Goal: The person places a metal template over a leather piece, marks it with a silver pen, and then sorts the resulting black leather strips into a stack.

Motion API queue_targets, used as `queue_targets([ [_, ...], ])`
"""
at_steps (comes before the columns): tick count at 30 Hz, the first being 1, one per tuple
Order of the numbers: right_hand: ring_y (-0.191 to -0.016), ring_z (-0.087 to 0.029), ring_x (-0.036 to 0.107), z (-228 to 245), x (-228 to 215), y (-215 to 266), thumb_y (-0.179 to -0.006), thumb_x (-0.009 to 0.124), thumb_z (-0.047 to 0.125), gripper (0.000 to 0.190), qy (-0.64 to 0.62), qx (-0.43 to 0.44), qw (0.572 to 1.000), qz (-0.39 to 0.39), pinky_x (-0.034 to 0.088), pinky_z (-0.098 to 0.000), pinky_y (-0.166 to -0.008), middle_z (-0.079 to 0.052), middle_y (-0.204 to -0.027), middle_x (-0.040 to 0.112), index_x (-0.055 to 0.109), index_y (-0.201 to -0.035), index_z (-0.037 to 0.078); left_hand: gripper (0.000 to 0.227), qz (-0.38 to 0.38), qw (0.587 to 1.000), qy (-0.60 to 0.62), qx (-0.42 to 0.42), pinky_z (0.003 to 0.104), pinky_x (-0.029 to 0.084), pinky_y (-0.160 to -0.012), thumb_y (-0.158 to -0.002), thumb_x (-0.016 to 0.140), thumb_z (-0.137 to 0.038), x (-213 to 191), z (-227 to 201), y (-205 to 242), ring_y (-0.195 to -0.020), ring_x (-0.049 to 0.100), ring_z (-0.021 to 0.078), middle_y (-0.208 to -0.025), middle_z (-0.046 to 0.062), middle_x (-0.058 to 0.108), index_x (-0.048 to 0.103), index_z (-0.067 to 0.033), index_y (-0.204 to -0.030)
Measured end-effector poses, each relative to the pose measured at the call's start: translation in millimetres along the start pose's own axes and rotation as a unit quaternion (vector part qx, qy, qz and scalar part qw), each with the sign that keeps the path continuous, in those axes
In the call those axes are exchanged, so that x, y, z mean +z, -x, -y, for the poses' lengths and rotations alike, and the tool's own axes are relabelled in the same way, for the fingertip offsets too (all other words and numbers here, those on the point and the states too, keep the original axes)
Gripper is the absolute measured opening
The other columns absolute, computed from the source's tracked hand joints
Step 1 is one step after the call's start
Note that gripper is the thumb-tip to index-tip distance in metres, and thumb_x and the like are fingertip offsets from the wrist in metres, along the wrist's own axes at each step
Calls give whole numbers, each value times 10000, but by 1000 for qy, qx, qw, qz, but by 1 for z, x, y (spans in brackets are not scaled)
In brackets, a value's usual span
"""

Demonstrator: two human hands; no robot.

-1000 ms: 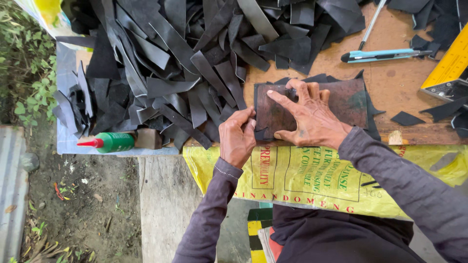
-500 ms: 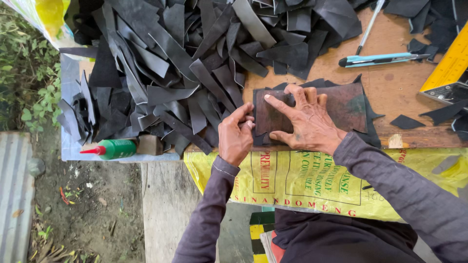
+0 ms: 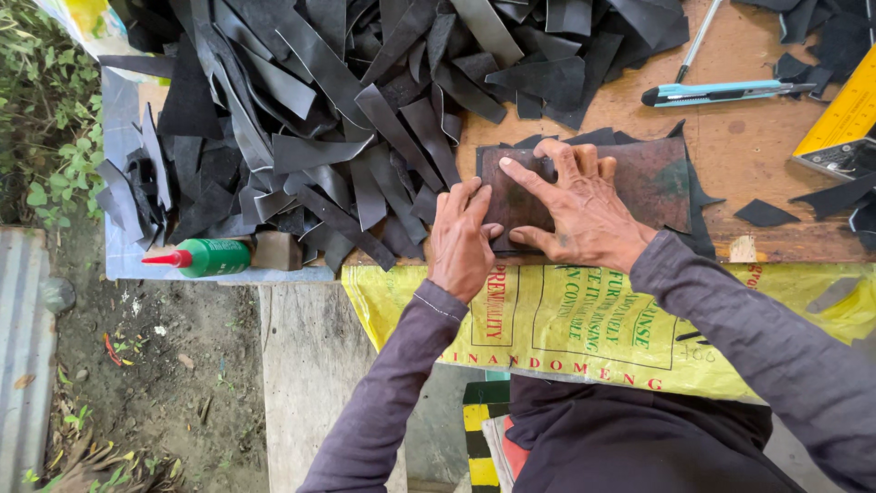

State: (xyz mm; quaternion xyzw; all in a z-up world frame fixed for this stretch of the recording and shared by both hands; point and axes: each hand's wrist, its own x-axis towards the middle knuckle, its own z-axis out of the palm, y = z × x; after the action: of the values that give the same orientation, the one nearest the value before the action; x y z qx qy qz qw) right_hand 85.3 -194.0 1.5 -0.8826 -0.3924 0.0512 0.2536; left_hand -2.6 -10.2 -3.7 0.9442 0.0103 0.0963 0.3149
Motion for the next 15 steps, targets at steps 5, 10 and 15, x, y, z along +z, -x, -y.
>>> queue_targets([
  [5, -1228, -362, 407, 0, -5, 5, -759, 798, 501, 848, 8, -33, 999, -26, 343, -508, -966, -138, -1405, 442, 522, -1479, 149, 519, 41, 991, -92, 88, 422, 475, -1035, -745, 697, 85, 0, 0, -5, -1198, 533, 396, -1507, 291, 456, 584, 138, -1248],
  [10, -1236, -355, 432, -6, -3, 8, -761, 807, 483, 828, -17, -43, 998, -30, 352, -487, -972, -148, -1426, 465, 549, -1438, 81, 529, 93, 977, -139, 129, 440, 452, -1040, -874, 721, -111, 5, 1, -2, -1223, 527, 381, -1509, 268, 440, 554, 152, -1301],
  [15, -1213, -340, 530, -18, -4, 13, -703, 841, 308, 649, -106, -99, 986, -87, 395, -470, -1001, -155, -1334, 585, 626, -1259, 53, 654, 118, 977, -93, 153, 463, 441, -1036, -875, 748, -250, 8, 7, -17, -1215, 520, 402, -1509, 289, 413, 518, 127, -1357],
])
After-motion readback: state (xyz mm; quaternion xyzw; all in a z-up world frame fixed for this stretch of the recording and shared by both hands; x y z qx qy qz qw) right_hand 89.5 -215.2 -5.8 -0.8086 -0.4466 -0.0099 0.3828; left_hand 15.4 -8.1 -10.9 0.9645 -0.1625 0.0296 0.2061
